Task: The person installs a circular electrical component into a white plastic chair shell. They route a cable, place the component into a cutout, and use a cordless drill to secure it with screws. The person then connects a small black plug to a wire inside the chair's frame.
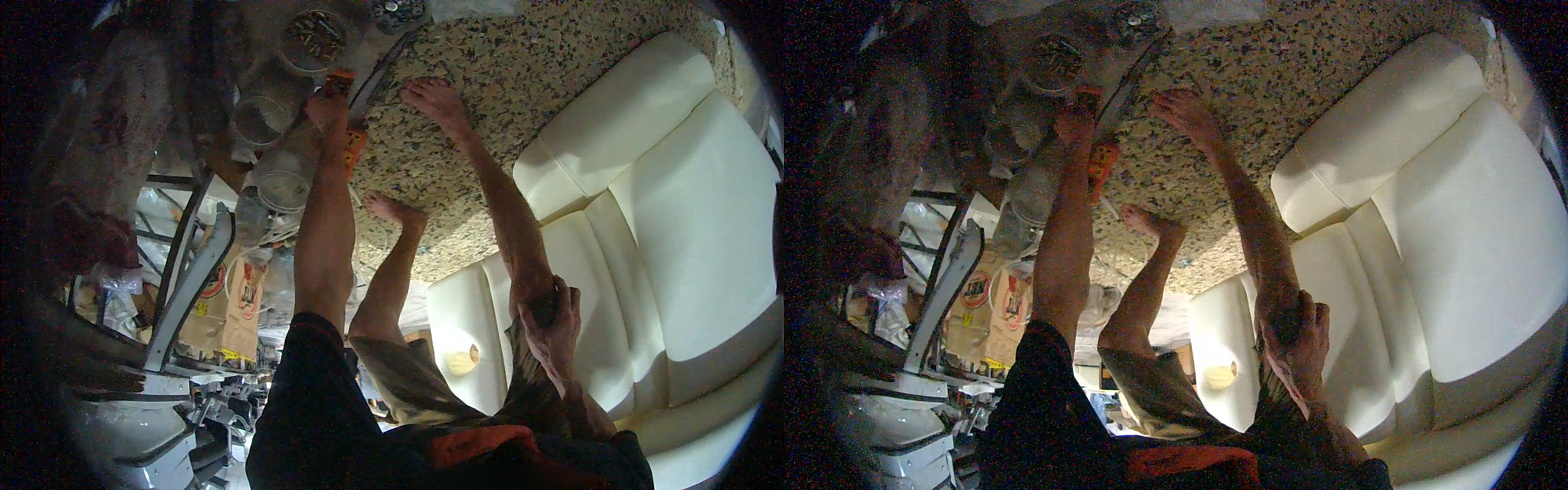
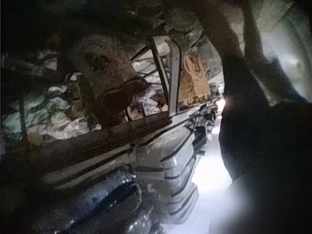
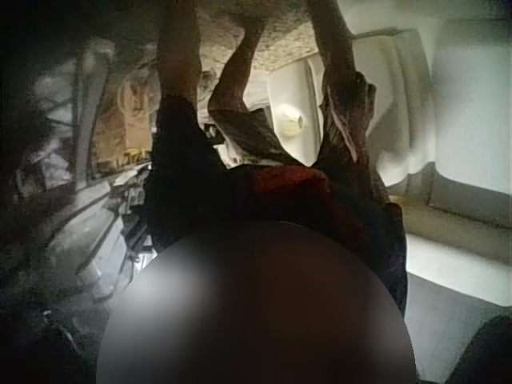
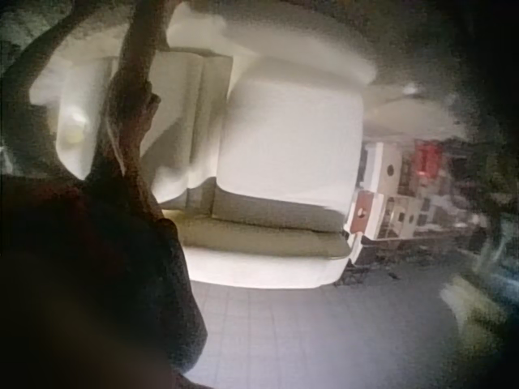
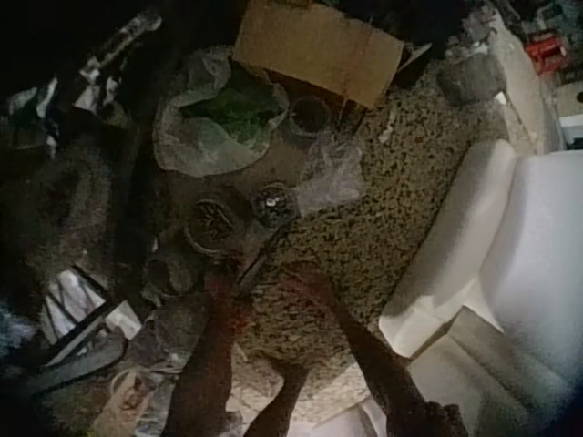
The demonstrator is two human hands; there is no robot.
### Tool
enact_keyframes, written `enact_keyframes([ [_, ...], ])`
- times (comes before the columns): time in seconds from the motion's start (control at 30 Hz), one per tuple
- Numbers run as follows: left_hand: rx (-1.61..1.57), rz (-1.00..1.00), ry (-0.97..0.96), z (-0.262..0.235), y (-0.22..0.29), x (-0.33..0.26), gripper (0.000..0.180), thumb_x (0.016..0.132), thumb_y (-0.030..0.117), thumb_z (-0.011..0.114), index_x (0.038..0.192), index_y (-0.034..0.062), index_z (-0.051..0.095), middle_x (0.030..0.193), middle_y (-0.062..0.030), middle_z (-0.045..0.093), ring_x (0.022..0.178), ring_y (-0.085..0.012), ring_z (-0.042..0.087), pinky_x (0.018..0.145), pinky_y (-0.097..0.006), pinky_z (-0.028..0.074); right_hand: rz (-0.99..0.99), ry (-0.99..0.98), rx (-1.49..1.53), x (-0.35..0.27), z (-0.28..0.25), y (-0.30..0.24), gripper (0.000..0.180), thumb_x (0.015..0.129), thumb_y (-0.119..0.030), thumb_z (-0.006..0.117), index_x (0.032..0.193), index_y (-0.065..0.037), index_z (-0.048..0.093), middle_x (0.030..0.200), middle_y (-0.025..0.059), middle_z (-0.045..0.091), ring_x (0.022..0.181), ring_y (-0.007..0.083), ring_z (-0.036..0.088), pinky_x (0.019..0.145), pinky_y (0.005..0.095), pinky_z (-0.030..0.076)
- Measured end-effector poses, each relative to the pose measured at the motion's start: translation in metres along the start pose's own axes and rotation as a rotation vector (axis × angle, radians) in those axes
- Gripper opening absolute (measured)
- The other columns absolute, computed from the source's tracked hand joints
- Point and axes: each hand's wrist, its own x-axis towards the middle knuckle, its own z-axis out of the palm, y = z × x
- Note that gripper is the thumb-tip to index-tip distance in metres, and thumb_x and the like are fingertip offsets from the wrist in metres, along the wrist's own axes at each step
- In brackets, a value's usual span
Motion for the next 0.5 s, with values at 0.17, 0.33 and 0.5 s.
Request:
enact_keyframes([
  [0.17,-0.1,0.105,-0.061,-0.029,0.014,-0.01,0.025,0.094,0.026,0.067,0.098,0.0026,0.077,0.087,-0.0208,0.076,0.078,-0.0343,0.074,0.07,-0.046,0.056,0.027,0.022,0.021,0.0,0.0,-0.005,0.078,0.078,-0.033,0.083,0.141,-0.001,0.051,0.117,0.0216,0.055,0.104,0.0438,0.061,0.087,0.0527,0.053],
  [0.33,-0.443,0.268,0.026,-0.13,0.069,-0.056,0.028,0.101,0.024,0.062,0.106,-0.0016,0.07,0.081,-0.0174,0.071,0.075,-0.0315,0.068,0.071,-0.047,0.051,0.073,0.036,0.045,0.001,0.004,0.001,0.078,0.076,-0.037,0.084,0.138,-0.001,0.054,0.115,0.0216,0.057,0.104,0.0438,0.061,0.088,0.0514,0.054],
  [0.5,-0.876,0.047,-0.368,-0.28,0.158,-0.132,0.022,0.101,0.021,0.06,0.102,-0.0005,0.064,0.084,-0.0086,0.064,0.072,-0.0184,0.059,0.065,-0.038,0.045,0.001,0.071,-0.018,0.0,0.022,0.007,0.078,0.076,-0.041,0.083,0.135,0.001,0.055,0.111,0.0263,0.058,0.102,0.0462,0.061,0.084,0.0537,0.056],
])
